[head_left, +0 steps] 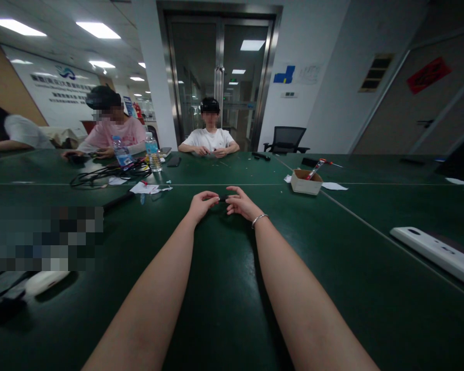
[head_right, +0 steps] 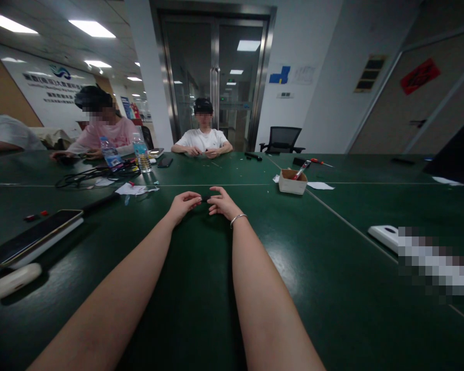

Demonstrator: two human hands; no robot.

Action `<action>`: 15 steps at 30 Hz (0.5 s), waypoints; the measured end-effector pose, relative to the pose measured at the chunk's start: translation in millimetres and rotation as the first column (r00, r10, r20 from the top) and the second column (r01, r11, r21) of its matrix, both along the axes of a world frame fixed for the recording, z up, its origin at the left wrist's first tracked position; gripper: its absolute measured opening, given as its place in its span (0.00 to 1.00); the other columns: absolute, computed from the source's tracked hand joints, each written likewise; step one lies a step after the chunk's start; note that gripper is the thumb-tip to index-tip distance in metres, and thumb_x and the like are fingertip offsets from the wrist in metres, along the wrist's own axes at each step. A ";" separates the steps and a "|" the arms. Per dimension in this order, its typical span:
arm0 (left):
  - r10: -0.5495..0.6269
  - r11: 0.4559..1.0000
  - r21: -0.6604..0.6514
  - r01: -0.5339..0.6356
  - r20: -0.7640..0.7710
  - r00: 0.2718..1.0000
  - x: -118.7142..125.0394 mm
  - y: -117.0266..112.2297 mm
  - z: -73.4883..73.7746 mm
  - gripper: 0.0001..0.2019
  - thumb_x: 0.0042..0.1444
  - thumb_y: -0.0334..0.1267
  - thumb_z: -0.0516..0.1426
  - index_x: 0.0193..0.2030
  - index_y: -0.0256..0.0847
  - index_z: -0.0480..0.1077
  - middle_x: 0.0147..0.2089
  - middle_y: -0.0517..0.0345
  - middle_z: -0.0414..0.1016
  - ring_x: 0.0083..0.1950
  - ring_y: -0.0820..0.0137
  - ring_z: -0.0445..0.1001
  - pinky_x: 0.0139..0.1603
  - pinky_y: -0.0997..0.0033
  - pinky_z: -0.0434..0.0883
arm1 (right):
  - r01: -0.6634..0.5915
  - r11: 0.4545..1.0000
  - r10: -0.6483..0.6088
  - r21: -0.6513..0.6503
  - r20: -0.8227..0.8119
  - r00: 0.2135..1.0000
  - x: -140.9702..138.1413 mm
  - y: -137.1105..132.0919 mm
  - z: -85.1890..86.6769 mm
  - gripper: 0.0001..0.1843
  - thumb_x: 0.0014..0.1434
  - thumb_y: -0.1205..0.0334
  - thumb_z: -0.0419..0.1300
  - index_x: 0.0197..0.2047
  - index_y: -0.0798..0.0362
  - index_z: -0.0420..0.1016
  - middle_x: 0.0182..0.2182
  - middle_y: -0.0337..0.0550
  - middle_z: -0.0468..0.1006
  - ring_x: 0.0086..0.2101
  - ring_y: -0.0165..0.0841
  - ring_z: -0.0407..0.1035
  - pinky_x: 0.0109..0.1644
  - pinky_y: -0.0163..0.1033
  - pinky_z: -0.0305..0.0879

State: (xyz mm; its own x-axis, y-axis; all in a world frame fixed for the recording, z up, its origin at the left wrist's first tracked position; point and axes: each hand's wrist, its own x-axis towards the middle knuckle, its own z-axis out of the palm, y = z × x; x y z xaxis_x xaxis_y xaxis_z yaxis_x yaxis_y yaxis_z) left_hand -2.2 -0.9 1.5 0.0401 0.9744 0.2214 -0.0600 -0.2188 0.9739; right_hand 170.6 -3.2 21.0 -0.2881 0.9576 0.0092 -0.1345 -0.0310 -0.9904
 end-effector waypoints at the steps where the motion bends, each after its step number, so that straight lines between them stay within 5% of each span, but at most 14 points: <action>1: -0.002 1.000 0.003 0.002 -0.001 1.000 -0.2 0.9 -0.8 0.15 0.37 0.42 0.67 0.33 0.38 0.75 0.29 0.56 0.76 0.33 0.69 0.74 0.38 0.67 0.69 | 0.005 1.000 -0.005 -0.017 0.023 1.000 -0.3 0.6 -0.2 0.14 0.58 0.64 0.62 0.47 0.50 0.64 0.25 0.34 0.75 0.16 0.24 0.69 0.20 0.31 0.71; 4: -0.004 1.000 0.002 0.004 -0.004 1.000 -0.7 3.1 -2.7 0.16 0.38 0.42 0.68 0.33 0.37 0.76 0.28 0.56 0.76 0.32 0.70 0.74 0.37 0.68 0.69 | 0.029 0.999 -0.026 -0.022 0.136 0.990 -1.4 2.2 -1.2 0.09 0.64 0.57 0.55 0.41 0.55 0.66 0.19 0.36 0.73 0.12 0.23 0.62 0.15 0.28 0.65; 6: 0.015 1.000 -0.005 -0.015 0.001 1.000 -1.0 4.0 -3.2 0.15 0.38 0.42 0.67 0.33 0.37 0.76 0.28 0.56 0.76 0.31 0.70 0.73 0.36 0.68 0.69 | 0.015 1.000 -0.015 -0.004 0.113 0.993 -1.4 2.2 -1.2 0.07 0.62 0.63 0.57 0.44 0.54 0.67 0.22 0.36 0.74 0.13 0.22 0.63 0.16 0.28 0.66; 9: 0.034 0.999 -0.015 -0.033 0.014 0.999 -1.0 4.2 -2.9 0.15 0.38 0.41 0.67 0.33 0.37 0.76 0.28 0.57 0.76 0.31 0.71 0.73 0.37 0.68 0.68 | 0.025 1.000 -0.025 -0.005 0.000 1.000 -0.7 0.8 -0.1 0.17 0.58 0.68 0.61 0.50 0.49 0.64 0.28 0.35 0.74 0.17 0.24 0.69 0.23 0.32 0.73; 12: 0.017 1.000 -0.026 -0.017 0.021 1.000 -0.6 4.1 -2.9 0.15 0.38 0.40 0.67 0.33 0.37 0.75 0.28 0.56 0.76 0.32 0.71 0.74 0.37 0.68 0.69 | 0.038 0.997 -0.035 -0.065 0.051 0.998 -0.8 0.0 0.9 0.11 0.62 0.61 0.57 0.47 0.54 0.64 0.26 0.39 0.75 0.16 0.25 0.68 0.20 0.31 0.71; 15: 0.016 0.999 -0.030 -0.015 0.027 1.000 -0.6 5.1 -4.3 0.14 0.38 0.40 0.67 0.32 0.37 0.75 0.28 0.57 0.76 0.32 0.71 0.74 0.38 0.68 0.69 | 0.011 1.000 -0.008 -0.028 0.111 0.994 -0.3 -0.6 1.4 0.09 0.60 0.67 0.57 0.45 0.54 0.66 0.29 0.41 0.76 0.14 0.22 0.65 0.17 0.29 0.68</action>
State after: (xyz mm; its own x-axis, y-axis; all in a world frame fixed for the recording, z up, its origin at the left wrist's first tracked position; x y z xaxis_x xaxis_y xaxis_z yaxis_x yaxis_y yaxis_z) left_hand -2.8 4.2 -2.8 0.0192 0.9811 0.1928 -0.0835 -0.1905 0.9781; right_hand 170.3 -3.9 22.4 -0.2765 0.9598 -0.0491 -0.0248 -0.0582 -0.9980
